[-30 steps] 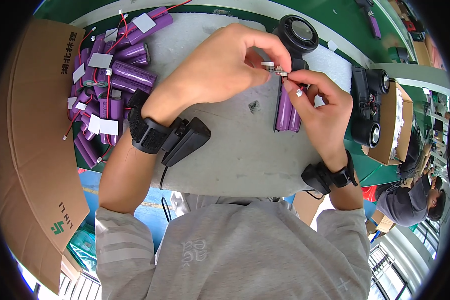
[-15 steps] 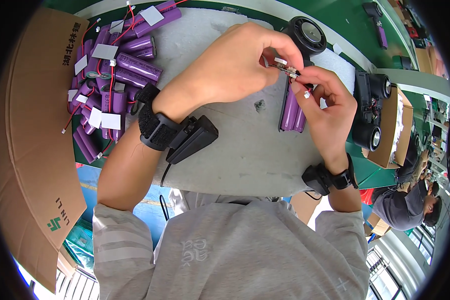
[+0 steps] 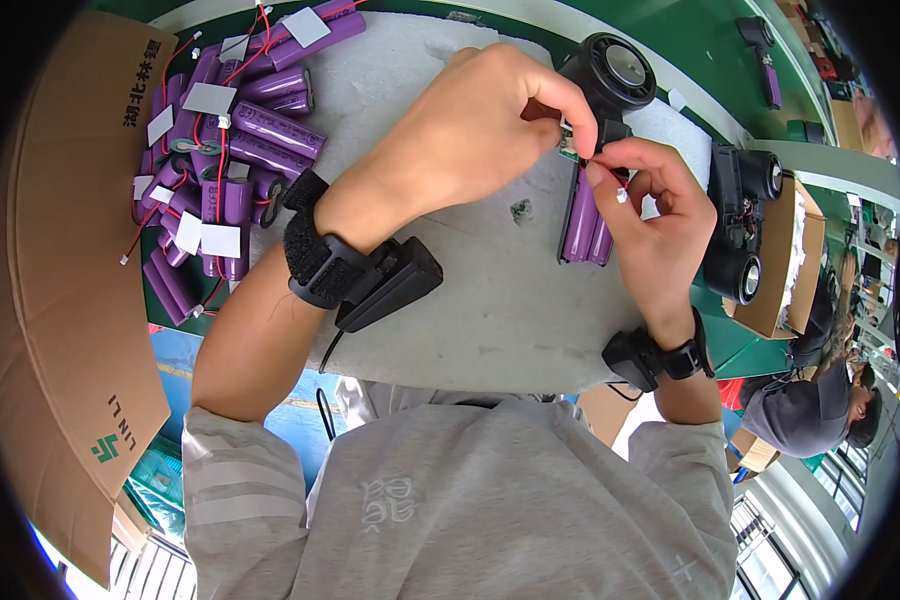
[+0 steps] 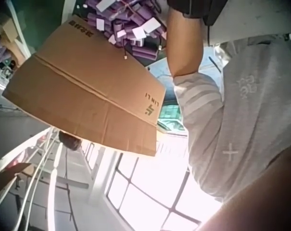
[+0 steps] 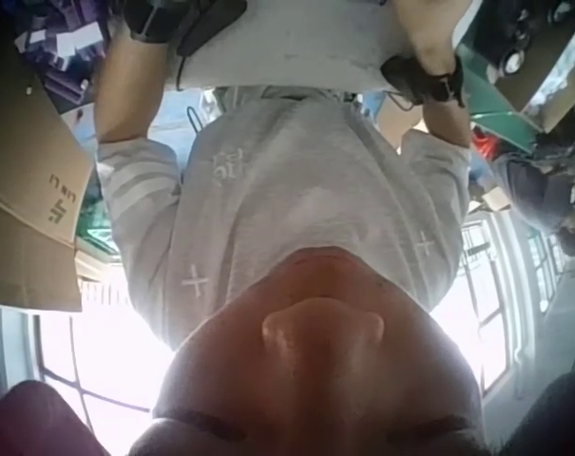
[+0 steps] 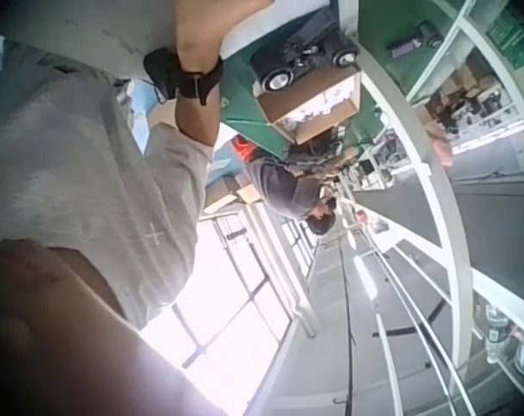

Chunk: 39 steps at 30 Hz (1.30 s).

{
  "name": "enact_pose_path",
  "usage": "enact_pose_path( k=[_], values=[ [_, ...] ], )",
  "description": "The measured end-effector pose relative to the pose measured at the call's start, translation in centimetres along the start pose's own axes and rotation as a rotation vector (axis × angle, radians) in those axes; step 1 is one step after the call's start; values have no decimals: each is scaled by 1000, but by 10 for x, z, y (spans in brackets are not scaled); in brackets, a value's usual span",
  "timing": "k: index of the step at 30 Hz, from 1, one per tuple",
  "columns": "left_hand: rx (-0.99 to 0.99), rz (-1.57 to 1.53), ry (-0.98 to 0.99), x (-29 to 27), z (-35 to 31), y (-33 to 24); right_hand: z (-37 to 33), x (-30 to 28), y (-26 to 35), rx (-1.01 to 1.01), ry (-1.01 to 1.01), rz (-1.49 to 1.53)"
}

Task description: The person picks up a battery pack, connects its wire to a circuit board inside a handheld fan housing, and presses the components into place. After finishing the assembly, the person sets the fan onto a conveyor belt.

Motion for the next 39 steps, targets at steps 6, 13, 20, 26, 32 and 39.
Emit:
enact_pose_path(
  k=[6, 13, 20, 26, 32, 39],
  values=[
    [19, -48, 31, 3, 0, -4, 1, 1, 6, -58, -21, -44],
    [155, -166, -13, 7, -2, -10, 1, 0, 2, -79, -78, -25],
    [56, -135, 58, 8, -1, -7, 1, 1, 3, -48, -46, 9],
    [113, -132, 72, 11, -1, -9, 3, 2, 3, -18, 11, 10],
    [126, -157, 25, 14, -1, -5, 2, 1, 2, 3, -33, 11],
    [112, -117, -35, 15, -2, -4, 3, -2, -4, -87, -13, 30]
  ],
)
Point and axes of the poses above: each hand's wrist, its own z-axis towards the middle knuckle, its own x-axis out of the palm, y = z × x, the point moved 7 cm from there along z, towards the middle knuckle, and after that the axes turned 12 degrees about -z, right-handed, at the moved point
